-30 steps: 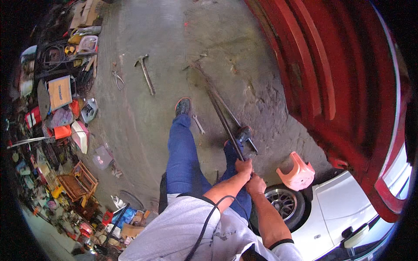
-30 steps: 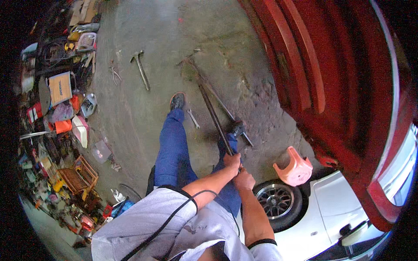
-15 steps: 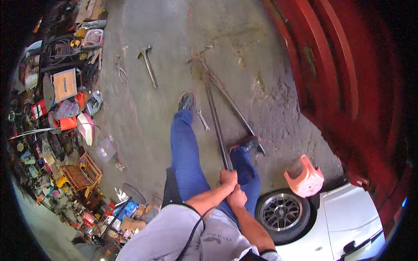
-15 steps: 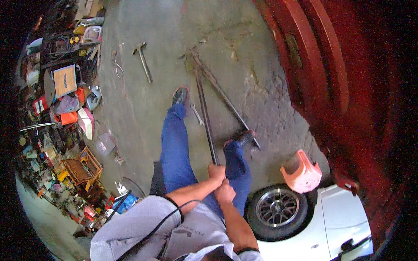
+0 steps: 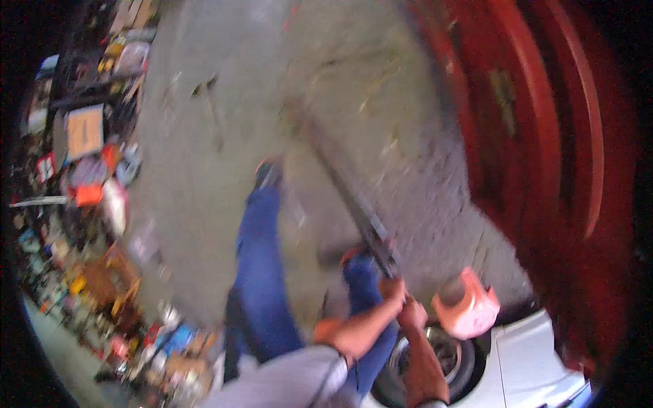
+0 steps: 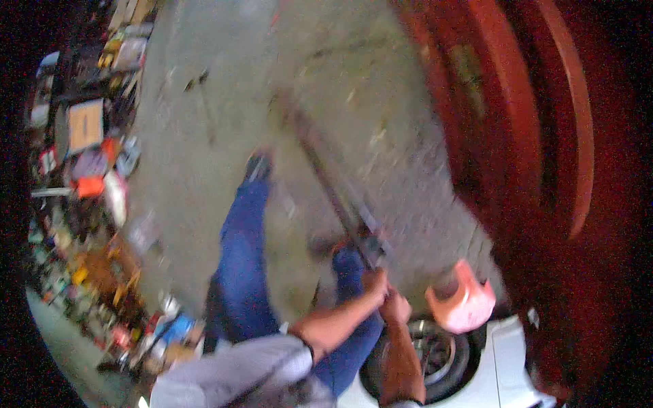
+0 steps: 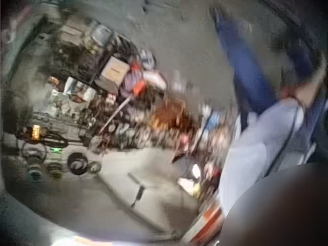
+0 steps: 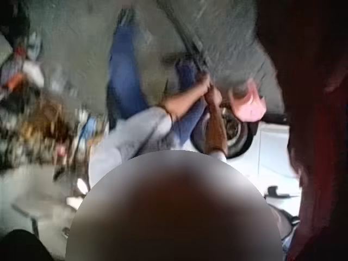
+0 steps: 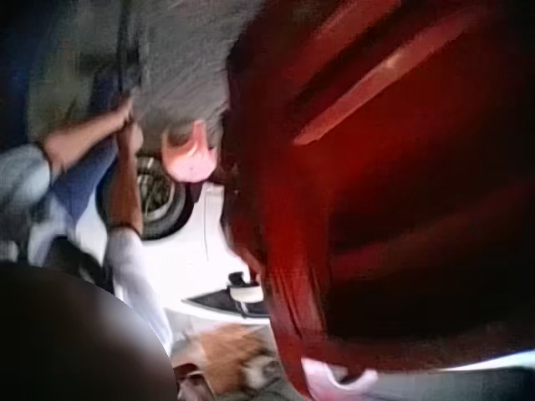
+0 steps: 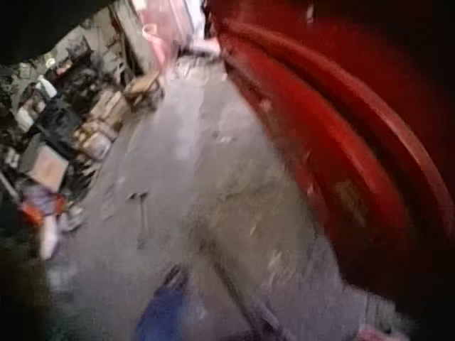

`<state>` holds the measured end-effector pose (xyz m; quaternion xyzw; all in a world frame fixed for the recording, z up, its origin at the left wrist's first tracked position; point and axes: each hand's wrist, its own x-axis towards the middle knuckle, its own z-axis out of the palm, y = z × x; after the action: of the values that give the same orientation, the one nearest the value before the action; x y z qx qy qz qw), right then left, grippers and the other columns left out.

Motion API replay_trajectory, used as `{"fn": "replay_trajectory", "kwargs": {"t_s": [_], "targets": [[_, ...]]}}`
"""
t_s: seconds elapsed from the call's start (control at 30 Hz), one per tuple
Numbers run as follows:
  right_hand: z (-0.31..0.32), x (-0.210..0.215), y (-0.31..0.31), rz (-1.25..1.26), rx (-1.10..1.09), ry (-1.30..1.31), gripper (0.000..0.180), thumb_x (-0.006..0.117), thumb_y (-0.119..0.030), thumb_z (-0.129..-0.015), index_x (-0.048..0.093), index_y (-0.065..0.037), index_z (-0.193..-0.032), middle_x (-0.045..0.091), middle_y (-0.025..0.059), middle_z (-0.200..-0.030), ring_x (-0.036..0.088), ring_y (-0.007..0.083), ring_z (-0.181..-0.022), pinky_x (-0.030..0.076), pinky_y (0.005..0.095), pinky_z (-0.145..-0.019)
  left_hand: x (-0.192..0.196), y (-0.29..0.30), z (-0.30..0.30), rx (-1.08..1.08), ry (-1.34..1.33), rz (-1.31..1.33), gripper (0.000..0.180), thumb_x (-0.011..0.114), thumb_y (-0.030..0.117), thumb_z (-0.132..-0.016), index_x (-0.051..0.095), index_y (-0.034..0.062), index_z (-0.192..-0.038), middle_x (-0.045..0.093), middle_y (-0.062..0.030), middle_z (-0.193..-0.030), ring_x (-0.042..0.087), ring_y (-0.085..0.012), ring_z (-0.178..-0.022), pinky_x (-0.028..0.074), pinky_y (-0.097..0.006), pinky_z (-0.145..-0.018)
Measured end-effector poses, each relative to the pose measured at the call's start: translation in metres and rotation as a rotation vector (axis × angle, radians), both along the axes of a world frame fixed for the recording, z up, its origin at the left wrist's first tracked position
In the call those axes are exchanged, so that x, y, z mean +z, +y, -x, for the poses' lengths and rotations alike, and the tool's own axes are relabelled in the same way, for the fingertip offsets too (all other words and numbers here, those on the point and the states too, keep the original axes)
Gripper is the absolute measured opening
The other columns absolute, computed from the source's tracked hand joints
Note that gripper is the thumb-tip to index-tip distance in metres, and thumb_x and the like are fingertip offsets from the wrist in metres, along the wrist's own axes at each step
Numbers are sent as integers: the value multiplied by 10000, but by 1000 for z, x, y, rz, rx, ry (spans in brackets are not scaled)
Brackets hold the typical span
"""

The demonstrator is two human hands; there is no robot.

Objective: The person works on a red metal frame, using a small tool to scrape or pry along its edge. They then pick up a long metal rod and a hammer, briefly handling them before returning to the frame. Finally, they gather and coil a black cable on the floor.

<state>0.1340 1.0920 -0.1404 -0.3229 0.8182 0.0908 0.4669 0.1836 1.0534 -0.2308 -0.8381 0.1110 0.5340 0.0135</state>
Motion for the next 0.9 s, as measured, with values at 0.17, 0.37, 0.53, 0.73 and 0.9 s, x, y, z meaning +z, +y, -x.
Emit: {"fn": "replay_trajectory", "kwargs": {"t_s": [0.17,0.37,0.53,0.73,0.9], "targets": [[12,-54,124,-135,-32,-118,341,560,-349,-810,632,-104,-1036,661,153,-825,647,326,-727,517,448,-642,-8,94,-1,120,220,-214,155,621,182,-771,514,74,-746,565,-58,-658,510,-177,-500,413,-346,-449],[-6,-121,61,-96,-72,-62,356,595,-402,-767,632,-135,-1001,658,188,-824,651,342,-742,505,496,-671,-72,29,-6,176,250,-15,146,669,167,-764,585,53,-730,568,-30,-640,516,-146,-504,408,-343,-446],[14,-132,33,-58,-42,-68,383,607,-416,-768,563,-58,-898,645,202,-807,611,424,-783,483,508,-691,-74,3,-28,-129,489,-28,238,726,278,-740,602,75,-752,577,-20,-660,520,-146,-538,395,-309,-481],[17,-118,36,-123,-44,-261,463,631,-417,-765,507,-21,-970,621,248,-852,590,440,-830,469,505,-709,-29,-103,-118,55,673,-101,423,639,222,-832,475,54,-1184,594,-34,-893,589,-136,-728,469,-264,-605],[107,-152,24,-123,-86,-64,340,655,-231,-736,533,-31,-982,603,229,-859,601,382,-838,461,457,-701,49,-182,-171,-176,695,3,376,589,186,-879,479,38,-1205,608,-68,-980,590,-159,-874,478,-290,-734]]}}
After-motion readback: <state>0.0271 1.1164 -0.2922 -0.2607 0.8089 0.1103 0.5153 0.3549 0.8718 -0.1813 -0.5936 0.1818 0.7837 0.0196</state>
